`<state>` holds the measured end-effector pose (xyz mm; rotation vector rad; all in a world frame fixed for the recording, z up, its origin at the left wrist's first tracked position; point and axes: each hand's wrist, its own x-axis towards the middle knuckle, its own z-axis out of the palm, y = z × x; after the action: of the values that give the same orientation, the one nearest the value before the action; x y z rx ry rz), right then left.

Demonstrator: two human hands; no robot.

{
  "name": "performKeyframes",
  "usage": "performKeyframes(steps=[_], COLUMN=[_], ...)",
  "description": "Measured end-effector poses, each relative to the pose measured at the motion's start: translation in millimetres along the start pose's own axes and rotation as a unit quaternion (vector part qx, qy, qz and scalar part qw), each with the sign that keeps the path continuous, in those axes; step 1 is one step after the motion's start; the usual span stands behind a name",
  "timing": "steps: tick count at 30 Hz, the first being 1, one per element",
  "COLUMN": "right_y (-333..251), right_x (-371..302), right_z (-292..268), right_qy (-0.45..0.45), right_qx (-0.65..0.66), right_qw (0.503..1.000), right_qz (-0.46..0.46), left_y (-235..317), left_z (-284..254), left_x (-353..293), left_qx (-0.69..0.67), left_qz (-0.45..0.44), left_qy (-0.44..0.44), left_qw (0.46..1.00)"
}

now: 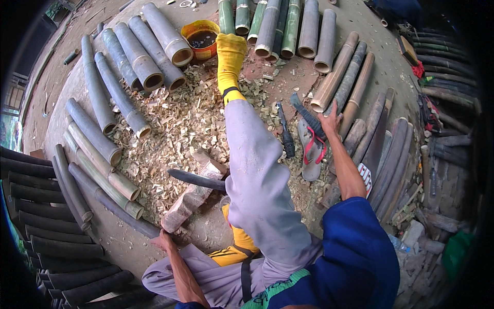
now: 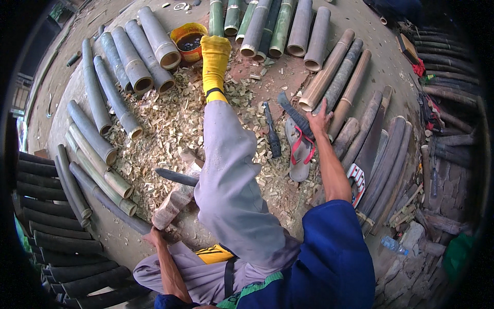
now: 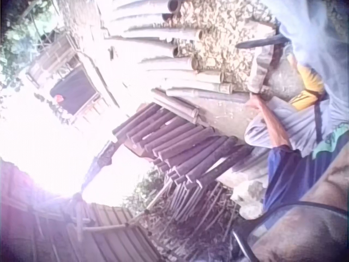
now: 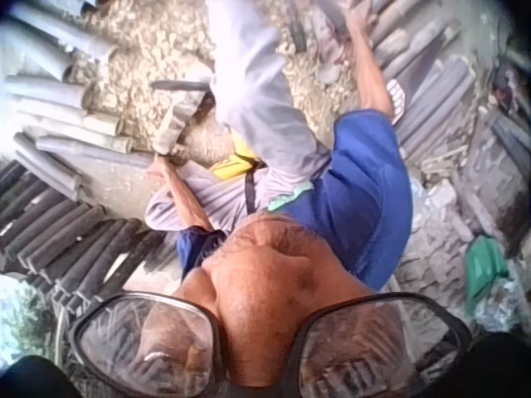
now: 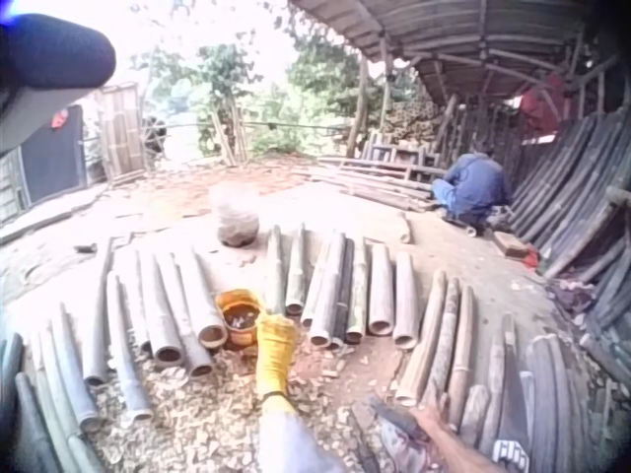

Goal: The person uses a knife to carve and shape segments of bamboo while sitting on the ground.

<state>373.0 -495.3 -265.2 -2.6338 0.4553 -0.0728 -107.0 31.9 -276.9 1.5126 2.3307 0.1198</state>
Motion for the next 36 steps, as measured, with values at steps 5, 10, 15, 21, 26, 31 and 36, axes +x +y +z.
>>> performKeyframes(steps=[5, 10, 15, 21, 26, 31, 36], right_y=[2, 14, -9, 34, -105, -209, -222], right_x=[2, 13, 33, 41, -62, -214, -343], right_z=[-2, -5, -17, -110, -225, -264, -195], right_qy=[-0.004, -0.015, -0.222, -0.079, -0.018, -0.083, -0.478], right_qx=[-0.002, -0.014, 0.13, 0.23, 0.33, 0.343, 0.107], right_qw=[1.0, 1.0, 0.966, 0.97, 0.926, 0.859, 0.75], right_qz=[0.0, -0.02, 0.002, -0.025, -0.18, -0.372, -0.444], left_y=[1, 6, -36, 37, 36, 17, -11], left_z=[1, -2, -57, -104, -120, -109, -116], left_x=[-1, -19, 14, -49, -114, -195, -248], left_qx=[0.007, -0.069, -0.327, -0.548, -0.667, -0.579, -0.499], left_qz=[-0.015, 0.036, 0.073, -0.055, -0.152, -0.154, -0.133], left_qy=[0.009, -0.041, -0.235, -0.376, -0.508, -0.604, -0.702], left_qw=[1.0, 0.996, 0.912, 0.745, 0.523, 0.526, 0.49])
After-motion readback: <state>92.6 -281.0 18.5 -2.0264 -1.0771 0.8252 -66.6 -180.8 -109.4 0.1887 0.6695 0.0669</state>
